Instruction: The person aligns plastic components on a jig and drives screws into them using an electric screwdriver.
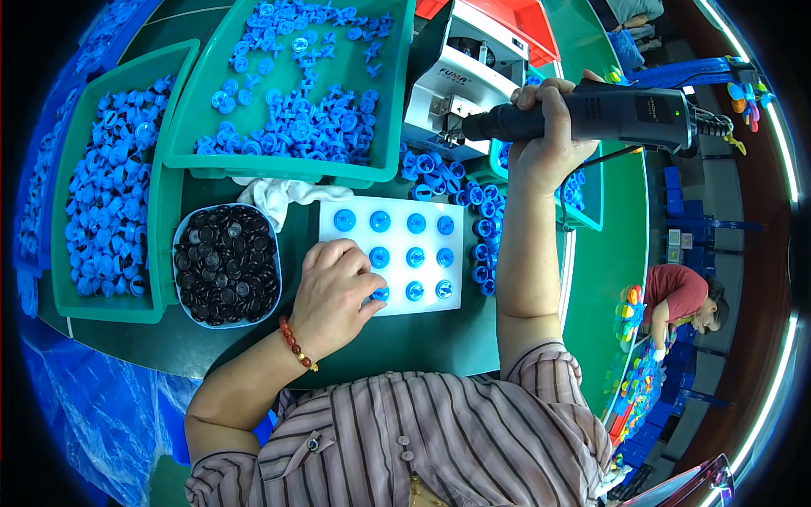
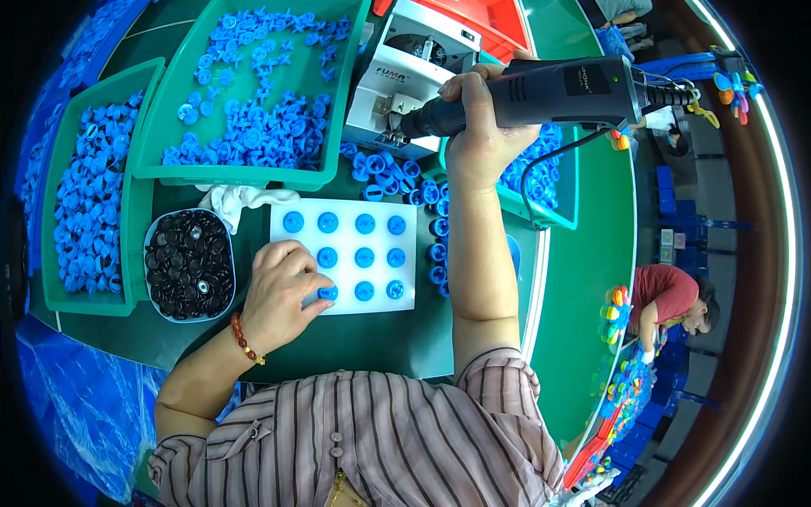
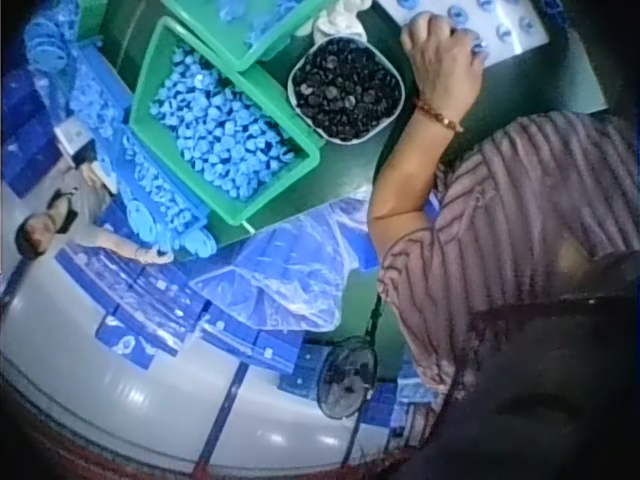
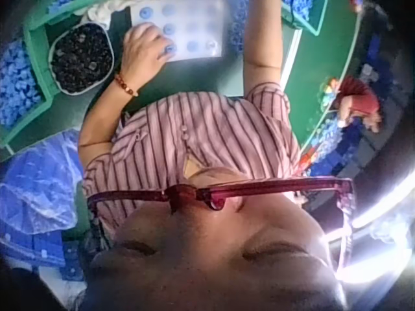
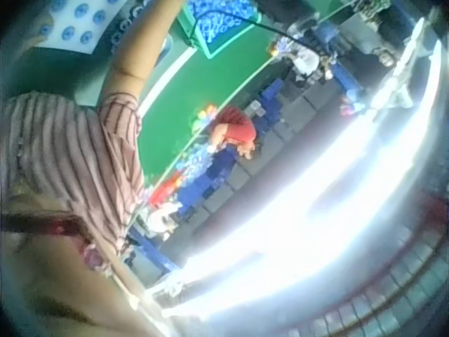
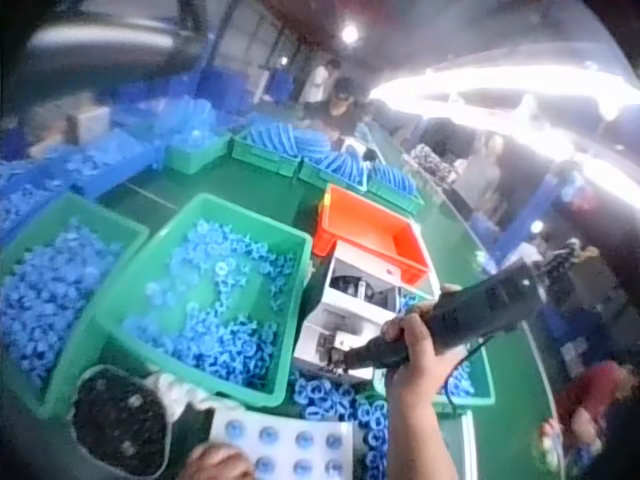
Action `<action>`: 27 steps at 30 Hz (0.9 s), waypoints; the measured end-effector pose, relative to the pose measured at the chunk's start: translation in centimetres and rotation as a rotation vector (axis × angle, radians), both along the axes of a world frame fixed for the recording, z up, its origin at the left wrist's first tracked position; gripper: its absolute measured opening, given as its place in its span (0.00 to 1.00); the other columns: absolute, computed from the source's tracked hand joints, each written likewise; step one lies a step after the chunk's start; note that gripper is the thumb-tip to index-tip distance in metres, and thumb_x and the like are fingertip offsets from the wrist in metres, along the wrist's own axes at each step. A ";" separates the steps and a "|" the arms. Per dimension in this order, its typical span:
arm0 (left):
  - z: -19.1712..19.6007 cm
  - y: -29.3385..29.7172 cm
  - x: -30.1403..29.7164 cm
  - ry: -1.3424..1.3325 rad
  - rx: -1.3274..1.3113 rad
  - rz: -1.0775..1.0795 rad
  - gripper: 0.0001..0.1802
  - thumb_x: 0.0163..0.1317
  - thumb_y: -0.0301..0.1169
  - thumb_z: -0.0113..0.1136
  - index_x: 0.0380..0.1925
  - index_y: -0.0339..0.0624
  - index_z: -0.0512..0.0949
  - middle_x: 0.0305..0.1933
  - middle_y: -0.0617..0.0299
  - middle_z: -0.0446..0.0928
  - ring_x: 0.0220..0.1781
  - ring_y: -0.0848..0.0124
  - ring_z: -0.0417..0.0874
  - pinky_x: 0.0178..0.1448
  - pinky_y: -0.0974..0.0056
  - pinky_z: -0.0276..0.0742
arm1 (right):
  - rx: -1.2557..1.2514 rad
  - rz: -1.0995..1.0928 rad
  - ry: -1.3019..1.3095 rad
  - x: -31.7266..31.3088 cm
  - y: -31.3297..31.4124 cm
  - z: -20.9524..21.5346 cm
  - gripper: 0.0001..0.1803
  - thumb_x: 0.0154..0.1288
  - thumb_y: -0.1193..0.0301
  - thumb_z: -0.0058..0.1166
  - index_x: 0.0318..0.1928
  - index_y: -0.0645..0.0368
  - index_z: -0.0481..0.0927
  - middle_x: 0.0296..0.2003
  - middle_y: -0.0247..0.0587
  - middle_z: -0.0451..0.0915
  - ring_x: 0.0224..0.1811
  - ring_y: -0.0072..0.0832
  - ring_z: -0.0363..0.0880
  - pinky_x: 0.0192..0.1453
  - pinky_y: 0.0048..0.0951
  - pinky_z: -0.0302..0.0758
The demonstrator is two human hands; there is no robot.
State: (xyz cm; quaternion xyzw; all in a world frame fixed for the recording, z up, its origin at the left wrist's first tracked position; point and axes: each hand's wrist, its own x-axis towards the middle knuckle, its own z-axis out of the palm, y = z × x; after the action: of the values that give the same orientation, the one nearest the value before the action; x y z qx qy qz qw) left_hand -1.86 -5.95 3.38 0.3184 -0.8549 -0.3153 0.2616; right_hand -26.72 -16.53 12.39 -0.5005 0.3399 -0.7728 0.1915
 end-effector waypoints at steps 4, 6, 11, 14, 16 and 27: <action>-0.1 0.1 0.4 -0.009 -0.024 -0.037 0.15 0.37 0.33 0.75 0.29 0.49 0.83 0.37 0.66 0.73 0.52 0.63 0.71 0.59 0.52 0.62 | 0.050 0.001 -0.004 0.4 0.3 0.3 0.23 0.55 0.83 0.53 0.51 0.68 0.62 0.24 0.44 0.76 0.21 0.30 0.76 0.33 0.33 0.76; 0.1 0.2 0.3 -0.011 -0.020 -0.019 0.17 0.36 0.34 0.75 0.30 0.49 0.82 0.37 0.66 0.72 0.52 0.63 0.71 0.59 0.52 0.61 | 0.105 0.038 -0.056 0.7 1.3 0.4 0.24 0.55 0.83 0.53 0.52 0.68 0.61 0.25 0.44 0.76 0.21 0.31 0.76 0.33 0.34 0.76; 0.4 -0.1 0.0 -0.042 -0.072 0.054 0.19 0.33 0.36 0.76 0.29 0.49 0.79 0.38 0.65 0.71 0.52 0.62 0.70 0.58 0.54 0.62 | 0.158 0.288 -0.210 2.0 6.4 0.2 0.30 0.56 0.78 0.50 0.60 0.59 0.57 0.29 0.40 0.69 0.24 0.29 0.71 0.34 0.37 0.72; 0.4 -0.3 0.0 -0.016 -0.036 0.058 0.17 0.32 0.34 0.76 0.26 0.48 0.80 0.38 0.66 0.71 0.51 0.62 0.71 0.57 0.54 0.62 | 0.258 0.443 -0.222 3.5 9.9 -0.4 0.30 0.59 0.71 0.51 0.63 0.49 0.59 0.31 0.38 0.66 0.26 0.25 0.68 0.36 0.34 0.70; 0.2 -0.3 -0.2 -0.014 -0.024 0.055 0.17 0.32 0.33 0.76 0.26 0.48 0.80 0.38 0.66 0.72 0.51 0.62 0.71 0.57 0.54 0.61 | 0.273 0.536 -0.294 3.9 11.1 -1.5 0.34 0.58 0.72 0.55 0.64 0.49 0.55 0.31 0.40 0.67 0.24 0.28 0.71 0.35 0.36 0.73; 0.1 -0.1 0.1 -0.018 0.004 0.065 0.17 0.32 0.32 0.77 0.26 0.49 0.81 0.38 0.66 0.72 0.51 0.63 0.71 0.57 0.55 0.61 | 0.345 0.564 -0.242 6.2 12.6 -3.0 0.35 0.56 0.73 0.61 0.60 0.52 0.55 0.29 0.40 0.70 0.25 0.29 0.74 0.35 0.37 0.76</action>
State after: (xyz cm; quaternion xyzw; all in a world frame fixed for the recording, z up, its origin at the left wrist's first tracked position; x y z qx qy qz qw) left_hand -1.81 -6.02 3.48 0.3493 -0.8458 -0.3053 0.2636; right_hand -20.53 -3.94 9.35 -0.4398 0.2886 -0.6746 0.5179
